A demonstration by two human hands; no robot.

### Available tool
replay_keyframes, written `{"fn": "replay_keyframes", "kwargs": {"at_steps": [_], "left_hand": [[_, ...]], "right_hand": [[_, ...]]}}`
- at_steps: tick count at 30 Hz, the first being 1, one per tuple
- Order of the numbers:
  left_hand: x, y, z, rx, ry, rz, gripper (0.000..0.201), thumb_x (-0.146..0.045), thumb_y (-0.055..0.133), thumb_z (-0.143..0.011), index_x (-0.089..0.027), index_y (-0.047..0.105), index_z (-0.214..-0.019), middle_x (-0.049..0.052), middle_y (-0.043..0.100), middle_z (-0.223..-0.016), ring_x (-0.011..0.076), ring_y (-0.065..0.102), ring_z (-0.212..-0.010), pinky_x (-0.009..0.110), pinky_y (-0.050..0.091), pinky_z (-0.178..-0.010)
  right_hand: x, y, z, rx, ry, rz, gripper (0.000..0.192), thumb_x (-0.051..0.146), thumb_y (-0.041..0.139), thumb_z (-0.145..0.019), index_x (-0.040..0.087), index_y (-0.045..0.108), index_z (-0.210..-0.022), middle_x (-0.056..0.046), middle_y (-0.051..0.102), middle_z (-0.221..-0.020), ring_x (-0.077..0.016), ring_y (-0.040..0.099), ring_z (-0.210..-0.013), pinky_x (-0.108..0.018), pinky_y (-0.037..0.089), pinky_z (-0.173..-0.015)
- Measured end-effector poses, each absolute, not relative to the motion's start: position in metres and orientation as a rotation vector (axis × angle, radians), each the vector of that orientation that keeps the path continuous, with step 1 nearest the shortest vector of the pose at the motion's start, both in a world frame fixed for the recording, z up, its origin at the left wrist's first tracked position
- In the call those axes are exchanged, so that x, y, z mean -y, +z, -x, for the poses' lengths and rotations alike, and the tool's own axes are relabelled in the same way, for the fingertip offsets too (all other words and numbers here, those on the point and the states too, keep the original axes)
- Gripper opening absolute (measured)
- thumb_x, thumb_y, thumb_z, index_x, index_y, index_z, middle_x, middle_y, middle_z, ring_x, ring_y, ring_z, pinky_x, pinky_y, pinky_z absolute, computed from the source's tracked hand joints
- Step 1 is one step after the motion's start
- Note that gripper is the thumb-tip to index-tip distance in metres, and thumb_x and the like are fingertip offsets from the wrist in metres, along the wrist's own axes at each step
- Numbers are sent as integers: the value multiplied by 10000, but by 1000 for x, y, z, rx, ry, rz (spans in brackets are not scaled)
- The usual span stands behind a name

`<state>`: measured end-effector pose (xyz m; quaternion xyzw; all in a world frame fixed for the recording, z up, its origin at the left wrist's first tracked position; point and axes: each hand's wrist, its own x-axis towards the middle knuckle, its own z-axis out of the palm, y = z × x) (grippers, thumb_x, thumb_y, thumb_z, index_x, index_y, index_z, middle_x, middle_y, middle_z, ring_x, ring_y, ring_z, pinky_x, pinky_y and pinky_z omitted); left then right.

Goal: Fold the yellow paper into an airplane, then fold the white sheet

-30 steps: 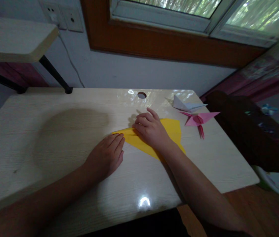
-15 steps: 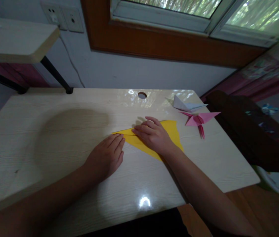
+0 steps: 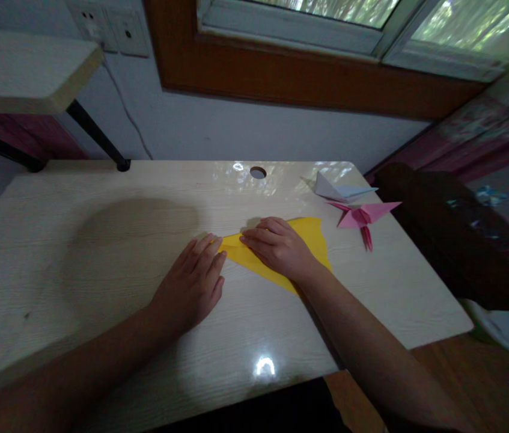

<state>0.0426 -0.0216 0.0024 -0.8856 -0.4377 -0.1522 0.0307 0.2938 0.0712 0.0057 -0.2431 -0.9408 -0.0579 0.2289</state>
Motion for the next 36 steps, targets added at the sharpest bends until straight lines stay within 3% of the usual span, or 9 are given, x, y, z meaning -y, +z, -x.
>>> {"fn": "replay_keyframes", "kwargs": {"at_steps": [8, 30, 36], "left_hand": [[19, -7, -42, 1313, -454, 2771, 461, -213, 504, -975, -28, 563, -1394, 212, 487, -1522, 324, 422, -1450, 512, 347, -1224], [21, -3, -42, 1356, -457, 2788, 446, -214, 513, -971, -59, 568, -1386, 206, 518, -1484, 339, 444, -1418, 550, 369, -1213], [21, -4, -41, 1347, -387, 2771, 481, -215, 504, -973, -19, 539, -1410, 229, 413, -1568, 350, 364, -1478, 528, 328, -1237]], "right_hand": [[-71, 6, -295, 2609, -133, 681, 205, 215, 593, -1000, 238, 742, -1140, -33, 747, -1143, -233, 606, -998, -429, 508, -897], [-74, -1, -299, 2592, 35, 664, 286, 165, 579, -981, 241, 743, -1203, -44, 743, -1179, -231, 642, -1014, -431, 576, -883], [-74, -1, -299, 2584, 12, 659, 282, 160, 572, -978, 241, 750, -1181, -34, 743, -1178, -233, 640, -1019, -426, 581, -876]]}}
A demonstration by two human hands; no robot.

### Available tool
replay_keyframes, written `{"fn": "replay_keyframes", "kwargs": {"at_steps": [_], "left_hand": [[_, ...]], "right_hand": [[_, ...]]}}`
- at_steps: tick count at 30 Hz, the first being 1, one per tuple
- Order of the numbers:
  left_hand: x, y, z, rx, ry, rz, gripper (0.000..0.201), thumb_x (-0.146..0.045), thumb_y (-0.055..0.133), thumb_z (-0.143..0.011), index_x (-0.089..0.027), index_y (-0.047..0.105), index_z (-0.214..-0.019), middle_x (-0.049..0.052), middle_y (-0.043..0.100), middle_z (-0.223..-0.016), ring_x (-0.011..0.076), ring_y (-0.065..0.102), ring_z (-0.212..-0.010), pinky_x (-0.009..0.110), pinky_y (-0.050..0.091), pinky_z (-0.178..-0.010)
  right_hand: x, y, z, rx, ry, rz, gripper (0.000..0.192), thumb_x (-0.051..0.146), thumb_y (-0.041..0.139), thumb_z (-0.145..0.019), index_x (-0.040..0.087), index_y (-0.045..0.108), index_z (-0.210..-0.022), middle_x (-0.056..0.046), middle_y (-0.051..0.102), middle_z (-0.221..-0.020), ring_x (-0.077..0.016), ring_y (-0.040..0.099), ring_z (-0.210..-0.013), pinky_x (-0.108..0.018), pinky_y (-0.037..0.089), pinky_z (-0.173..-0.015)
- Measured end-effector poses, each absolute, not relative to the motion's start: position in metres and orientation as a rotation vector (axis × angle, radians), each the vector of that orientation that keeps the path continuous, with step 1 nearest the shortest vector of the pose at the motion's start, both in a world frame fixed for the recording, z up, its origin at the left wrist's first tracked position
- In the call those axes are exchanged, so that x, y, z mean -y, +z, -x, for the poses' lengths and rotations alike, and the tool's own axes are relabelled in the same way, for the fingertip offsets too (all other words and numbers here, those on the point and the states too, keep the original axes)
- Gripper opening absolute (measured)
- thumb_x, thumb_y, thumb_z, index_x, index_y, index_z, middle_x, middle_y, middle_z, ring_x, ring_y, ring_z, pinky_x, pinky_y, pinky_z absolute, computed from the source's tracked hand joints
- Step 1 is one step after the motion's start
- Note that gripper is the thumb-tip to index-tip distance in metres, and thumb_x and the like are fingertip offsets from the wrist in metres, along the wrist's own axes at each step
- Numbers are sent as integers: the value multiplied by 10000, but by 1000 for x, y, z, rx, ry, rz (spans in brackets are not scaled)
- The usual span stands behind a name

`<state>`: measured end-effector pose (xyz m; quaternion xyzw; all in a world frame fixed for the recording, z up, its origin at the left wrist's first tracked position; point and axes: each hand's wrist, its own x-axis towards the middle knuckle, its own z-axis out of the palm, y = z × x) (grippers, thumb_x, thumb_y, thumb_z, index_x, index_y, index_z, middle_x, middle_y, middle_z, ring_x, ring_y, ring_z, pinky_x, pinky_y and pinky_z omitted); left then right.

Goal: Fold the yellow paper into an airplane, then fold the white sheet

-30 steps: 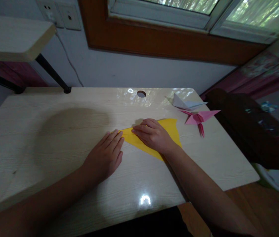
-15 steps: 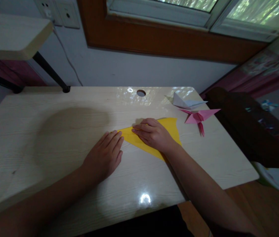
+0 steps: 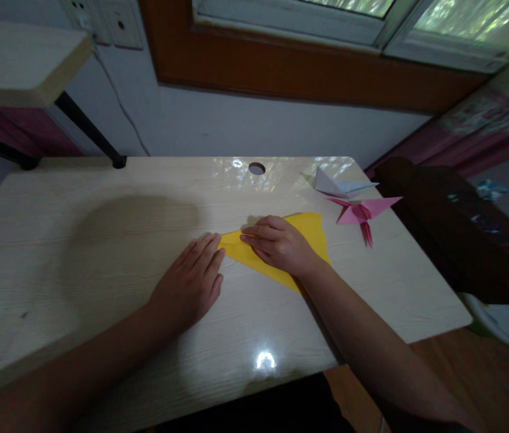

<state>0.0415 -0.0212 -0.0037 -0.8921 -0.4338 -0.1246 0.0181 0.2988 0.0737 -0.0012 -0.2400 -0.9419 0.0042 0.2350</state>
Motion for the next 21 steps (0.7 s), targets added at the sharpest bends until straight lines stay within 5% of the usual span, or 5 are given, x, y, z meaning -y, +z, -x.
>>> {"fn": "replay_keyframes", "kwargs": {"at_steps": [21], "left_hand": [[21, -5, -41, 1360, -412, 2750, 451, -227, 493, -977, -75, 564, -1396, 197, 482, -1530, 325, 437, -1443, 524, 385, -1186]], "right_hand": [[-74, 4, -304, 2594, 129, 669, 337, 134, 572, -932, 268, 758, -1179, -48, 732, -1203, -239, 632, -1030, -448, 577, -879]]}}
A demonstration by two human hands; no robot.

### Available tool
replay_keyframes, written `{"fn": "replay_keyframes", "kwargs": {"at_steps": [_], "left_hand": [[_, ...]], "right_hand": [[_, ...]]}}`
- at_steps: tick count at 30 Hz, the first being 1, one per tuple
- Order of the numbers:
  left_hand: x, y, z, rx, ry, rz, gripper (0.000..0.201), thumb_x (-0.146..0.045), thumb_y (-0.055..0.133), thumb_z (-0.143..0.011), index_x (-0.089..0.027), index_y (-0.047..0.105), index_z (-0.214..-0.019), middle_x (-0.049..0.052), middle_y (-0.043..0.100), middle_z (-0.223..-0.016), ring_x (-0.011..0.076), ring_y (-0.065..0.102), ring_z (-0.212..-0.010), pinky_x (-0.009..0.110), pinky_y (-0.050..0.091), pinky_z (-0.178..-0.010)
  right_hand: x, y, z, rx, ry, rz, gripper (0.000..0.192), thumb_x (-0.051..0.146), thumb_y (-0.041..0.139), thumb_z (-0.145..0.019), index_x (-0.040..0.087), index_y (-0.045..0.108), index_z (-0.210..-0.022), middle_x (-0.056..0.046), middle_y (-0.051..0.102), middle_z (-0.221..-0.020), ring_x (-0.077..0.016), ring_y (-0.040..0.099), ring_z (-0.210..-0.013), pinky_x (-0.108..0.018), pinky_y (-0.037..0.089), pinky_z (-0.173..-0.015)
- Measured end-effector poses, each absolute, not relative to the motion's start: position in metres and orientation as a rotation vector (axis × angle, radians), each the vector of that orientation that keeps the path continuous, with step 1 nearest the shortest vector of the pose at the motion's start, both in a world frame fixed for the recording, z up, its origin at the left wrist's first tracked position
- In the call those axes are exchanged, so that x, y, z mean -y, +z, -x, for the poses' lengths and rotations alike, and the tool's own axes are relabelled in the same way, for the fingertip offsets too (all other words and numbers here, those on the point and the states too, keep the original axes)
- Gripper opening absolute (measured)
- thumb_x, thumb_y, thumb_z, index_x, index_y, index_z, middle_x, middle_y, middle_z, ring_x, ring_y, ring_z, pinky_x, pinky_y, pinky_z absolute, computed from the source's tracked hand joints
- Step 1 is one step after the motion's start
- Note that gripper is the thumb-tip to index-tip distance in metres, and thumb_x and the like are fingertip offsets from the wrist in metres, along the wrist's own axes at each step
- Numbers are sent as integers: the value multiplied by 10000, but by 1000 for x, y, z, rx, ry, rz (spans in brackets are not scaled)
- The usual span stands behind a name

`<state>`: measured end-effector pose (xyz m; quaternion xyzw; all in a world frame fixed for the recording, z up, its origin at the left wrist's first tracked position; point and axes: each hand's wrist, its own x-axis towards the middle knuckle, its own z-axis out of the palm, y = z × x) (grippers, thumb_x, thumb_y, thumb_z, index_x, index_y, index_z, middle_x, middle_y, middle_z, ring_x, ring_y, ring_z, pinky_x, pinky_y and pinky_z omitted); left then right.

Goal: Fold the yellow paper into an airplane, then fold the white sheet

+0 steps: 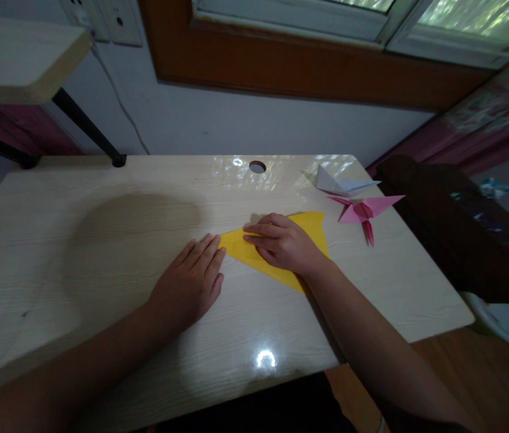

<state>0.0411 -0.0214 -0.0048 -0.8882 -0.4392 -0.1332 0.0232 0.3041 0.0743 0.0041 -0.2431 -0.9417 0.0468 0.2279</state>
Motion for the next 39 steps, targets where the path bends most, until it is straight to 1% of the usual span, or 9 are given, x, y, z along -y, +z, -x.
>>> {"fn": "replay_keyframes", "kwargs": {"at_steps": [10, 15, 19, 24, 27, 32, 34, 37, 39], "left_hand": [[22, 2, -41, 1308, -375, 2748, 421, -214, 507, -971, -33, 607, -1338, 218, 572, -1433, 354, 507, -1367, 564, 388, -1185], [20, 0, -42, 1195, -430, 2843, 370, -137, 506, -931, -15, 638, -1255, 227, 481, -1518, 345, 400, -1460, 513, 384, -1215], [18, -4, -42, 1174, -438, 2898, 324, -126, 481, -939, -15, 658, -1187, 254, 532, -1460, 329, 460, -1424, 484, 436, -1183], [19, -4, -43, 1192, -466, 2873, 404, -127, 455, -959, -39, 594, -1328, 230, 542, -1463, 319, 477, -1415, 490, 446, -1170], [20, -4, -45, 1185, -449, 2841, 429, -123, 446, -963, -31, 577, -1362, 226, 559, -1447, 324, 504, -1390, 483, 458, -1158], [27, -1, -48, 1232, -444, 2789, 397, -127, 455, -974, -34, 611, -1326, 221, 612, -1378, 311, 565, -1322, 476, 494, -1116], [30, 2, -49, 1245, -422, 2772, 381, -140, 471, -972, -34, 627, -1304, 222, 640, -1324, 313, 598, -1261, 477, 520, -1076], [33, 7, -50, 1222, -367, 2744, 368, -160, 485, -973, -20, 636, -1278, 222, 662, -1246, 316, 627, -1152, 475, 557, -986], [33, 9, -50, 1216, -344, 2726, 362, -172, 487, -974, -12, 639, -1260, 204, 681, -1139, 311, 635, -1052, 472, 574, -904]], "right_hand": [[-75, -1, -304, 2551, 165, 625, 342, 115, 580, -900, 251, 765, -1154, -39, 729, -1211, -240, 629, -1024, -446, 585, -875], [-73, 0, -302, 2563, 218, 609, 336, 124, 584, -893, 265, 767, -1138, -38, 732, -1201, -242, 627, -1063, -455, 581, -901], [-70, 6, -302, 2595, 228, 622, 316, 131, 592, -883, 251, 777, -1109, -39, 723, -1221, -248, 625, -1056, -450, 581, -907], [-67, 12, -309, 2602, 251, 683, 274, 181, 626, -883, 257, 781, -1097, -53, 728, -1203, -254, 638, -1068, -463, 571, -928], [-62, 12, -314, 2602, 233, 729, 265, 206, 649, -890, 257, 773, -1119, -57, 732, -1190, -259, 642, -1082, -472, 558, -951], [-41, 16, -315, 2590, 109, 895, 218, 228, 649, -939, 262, 765, -1121, -48, 712, -1248, -273, 621, -1091, -494, 537, -942], [-30, 18, -310, 2574, 72, 994, 203, 270, 659, -949, 259, 763, -1123, -64, 695, -1276, -282, 616, -1070, -502, 537, -919], [-16, 18, -300, 2557, 49, 1119, 287, 366, 673, -947, 217, 737, -1183, -119, 664, -1302, -293, 615, -1027, -505, 555, -893], [-11, 13, -293, 2549, 39, 1151, 347, 392, 672, -945, 199, 709, -1231, -144, 656, -1289, -301, 614, -1031, -508, 567, -890]]}}
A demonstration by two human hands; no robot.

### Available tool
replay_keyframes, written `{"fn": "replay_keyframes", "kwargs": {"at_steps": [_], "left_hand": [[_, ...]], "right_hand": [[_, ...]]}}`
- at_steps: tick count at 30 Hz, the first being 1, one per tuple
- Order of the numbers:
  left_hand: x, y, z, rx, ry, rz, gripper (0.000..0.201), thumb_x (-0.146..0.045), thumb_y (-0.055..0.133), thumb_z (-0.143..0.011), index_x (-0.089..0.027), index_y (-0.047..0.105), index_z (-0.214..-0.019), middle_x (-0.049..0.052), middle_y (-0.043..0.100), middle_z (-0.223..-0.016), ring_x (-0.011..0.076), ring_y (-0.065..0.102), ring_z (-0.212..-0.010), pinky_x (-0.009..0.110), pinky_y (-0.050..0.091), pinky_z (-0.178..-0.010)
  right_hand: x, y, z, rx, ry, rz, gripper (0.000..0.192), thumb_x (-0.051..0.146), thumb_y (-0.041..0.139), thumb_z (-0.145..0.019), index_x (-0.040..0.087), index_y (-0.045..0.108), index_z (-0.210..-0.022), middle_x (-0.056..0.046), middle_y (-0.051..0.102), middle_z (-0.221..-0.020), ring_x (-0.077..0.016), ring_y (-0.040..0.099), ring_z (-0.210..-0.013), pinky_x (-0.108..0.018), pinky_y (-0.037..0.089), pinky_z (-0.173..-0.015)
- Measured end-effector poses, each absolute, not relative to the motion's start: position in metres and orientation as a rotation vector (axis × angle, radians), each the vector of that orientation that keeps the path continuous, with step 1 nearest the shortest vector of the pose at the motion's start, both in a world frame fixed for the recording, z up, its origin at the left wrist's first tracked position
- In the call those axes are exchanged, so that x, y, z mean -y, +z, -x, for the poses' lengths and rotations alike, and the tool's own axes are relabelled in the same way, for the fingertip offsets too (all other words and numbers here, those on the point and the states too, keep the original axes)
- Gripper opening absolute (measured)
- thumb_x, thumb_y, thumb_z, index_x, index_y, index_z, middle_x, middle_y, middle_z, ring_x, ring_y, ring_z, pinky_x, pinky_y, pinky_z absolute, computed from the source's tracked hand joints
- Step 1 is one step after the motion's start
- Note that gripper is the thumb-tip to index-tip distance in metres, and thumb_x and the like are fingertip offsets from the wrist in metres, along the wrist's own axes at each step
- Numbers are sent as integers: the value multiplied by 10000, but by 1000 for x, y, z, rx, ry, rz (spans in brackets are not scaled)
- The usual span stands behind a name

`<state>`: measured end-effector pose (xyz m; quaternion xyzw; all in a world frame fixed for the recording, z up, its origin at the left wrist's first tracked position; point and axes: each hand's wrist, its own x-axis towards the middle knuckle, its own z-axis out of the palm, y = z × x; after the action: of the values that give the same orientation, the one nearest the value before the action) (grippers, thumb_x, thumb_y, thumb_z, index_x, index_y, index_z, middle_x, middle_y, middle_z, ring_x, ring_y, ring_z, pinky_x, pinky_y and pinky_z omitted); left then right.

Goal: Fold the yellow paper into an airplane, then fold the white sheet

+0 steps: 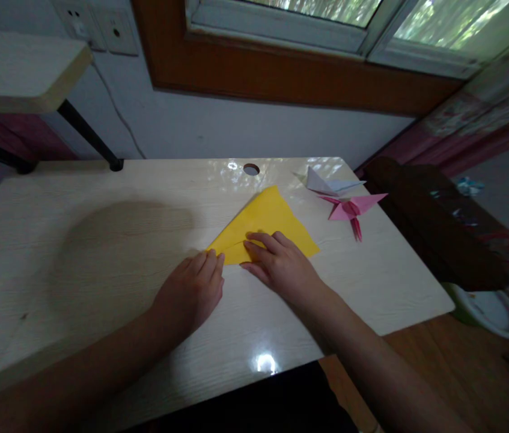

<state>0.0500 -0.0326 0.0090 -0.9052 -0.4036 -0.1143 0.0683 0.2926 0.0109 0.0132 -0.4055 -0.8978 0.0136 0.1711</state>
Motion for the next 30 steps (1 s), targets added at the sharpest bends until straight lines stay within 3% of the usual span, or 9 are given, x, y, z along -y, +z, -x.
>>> {"fn": "replay_keyframes", "kwargs": {"at_steps": [3, 6, 12, 19, 23, 27, 30], "left_hand": [[31, 11, -48, 1225, -343, 2730, 339, -186, 496, -970, -36, 653, -1229, 149, 666, -973, 294, 616, -938, 467, 570, -828], [26, 11, -45, 1220, -389, 2771, 314, -210, 504, -973, -75, 663, -1206, 126, 644, -946, 290, 597, -942, 489, 556, -873], [19, 4, -41, 1205, -615, 2888, 279, -165, 534, -939, -71, 656, -1172, 169, 625, -1113, 318, 533, -1245, 519, 453, -1136], [20, -2, -42, 1193, -614, 2909, 304, -156, 517, -945, -44, 635, -1201, 213, 598, -1311, 316, 541, -1291, 502, 462, -1153], [19, -3, -42, 1169, -648, 2902, 309, -156, 518, -944, -39, 634, -1206, 223, 617, -1299, 320, 564, -1282, 508, 491, -1130], [18, -5, -42, 1146, -670, 2904, 301, -154, 524, -937, -60, 634, -1201, 213, 624, -1291, 327, 567, -1280, 522, 516, -1103], [18, -6, -42, 1144, -670, 2908, 311, -147, 530, -930, -51, 631, -1207, 220, 620, -1296, 333, 559, -1288, 527, 508, -1112]], "right_hand": [[-10, 5, -285, 2518, 28, 1168, 338, 340, 638, -971, 198, 679, -1275, -144, 656, -1276, -296, 613, -1039, -498, 575, -901], [-14, 1, -281, 2510, 46, 1146, 325, 289, 586, -999, 179, 666, -1295, -145, 657, -1286, -290, 607, -1052, -494, 572, -918], [-31, 0, -281, 2420, 289, 1057, 302, 237, 601, -984, 183, 668, -1274, -134, 668, -1276, -267, 615, -1129, -495, 523, -999], [-60, -2, -263, 2108, 570, 1252, 168, 326, 669, -955, 201, 728, -1050, -80, 713, -1017, -203, 669, -963, -346, 533, -875], [-70, 1, -250, 2097, 536, 1439, 201, 350, 699, -926, 183, 709, -1038, -89, 702, -1028, -213, 657, -944, -335, 508, -852], [-77, 5, -244, 2038, 622, 1594, 291, 389, 672, -937, 181, 672, -1140, -91, 710, -1075, -208, 656, -917, -314, 493, -810], [-82, 7, -243, 2070, 631, 1620, 238, 395, 652, -950, 185, 693, -1054, -81, 713, -1010, -205, 644, -888, -307, 468, -786]]}}
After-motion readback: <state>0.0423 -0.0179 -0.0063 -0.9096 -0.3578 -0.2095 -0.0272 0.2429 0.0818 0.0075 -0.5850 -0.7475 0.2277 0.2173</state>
